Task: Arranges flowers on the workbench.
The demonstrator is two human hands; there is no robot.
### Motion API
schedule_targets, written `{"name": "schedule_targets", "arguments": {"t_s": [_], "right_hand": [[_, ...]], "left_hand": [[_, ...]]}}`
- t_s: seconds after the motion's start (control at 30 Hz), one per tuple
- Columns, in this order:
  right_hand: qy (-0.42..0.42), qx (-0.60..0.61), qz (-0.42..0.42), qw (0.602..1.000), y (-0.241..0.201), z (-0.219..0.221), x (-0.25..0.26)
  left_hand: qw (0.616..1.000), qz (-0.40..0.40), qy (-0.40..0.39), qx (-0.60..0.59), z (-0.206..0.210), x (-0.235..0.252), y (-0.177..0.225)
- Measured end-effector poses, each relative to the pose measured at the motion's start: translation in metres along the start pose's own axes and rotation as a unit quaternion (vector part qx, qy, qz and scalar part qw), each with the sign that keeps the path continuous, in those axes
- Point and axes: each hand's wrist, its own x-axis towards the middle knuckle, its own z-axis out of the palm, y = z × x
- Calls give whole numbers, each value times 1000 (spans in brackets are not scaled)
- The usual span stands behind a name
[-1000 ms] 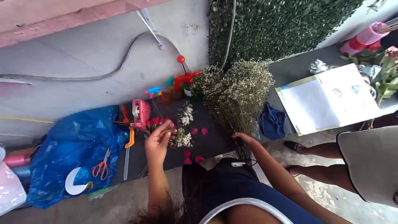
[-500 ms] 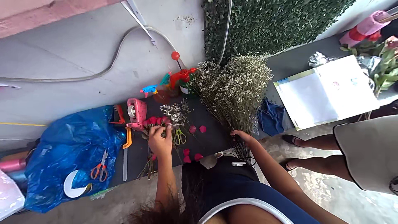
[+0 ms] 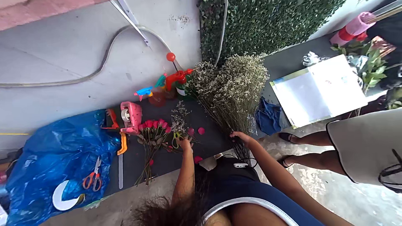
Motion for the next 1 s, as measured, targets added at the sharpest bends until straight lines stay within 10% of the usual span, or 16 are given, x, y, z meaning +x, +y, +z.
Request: {"name": "schedule_targets", "arguments": {"t_s": [0.23,0.4,0.67,0.8,1.0], "right_hand": [[-1,-10,17,1000,-2,-4,2],[-3,-14,24,1000,-2,-3,1],[3,-31,31,999,-3,-5,2],[6,-27,41,999,-8,0,0],[8,-11,39,999,-6,-5,-3]], "left_hand": [[977,109,-130,-127,-5,4,34],[949,278,-137,63,-19,29,31],[951,159,-37,261,-4,-9,-35],[875,84,-108,464,15,-32,-66],[907,246,-103,325,-12,4,-74]]}}
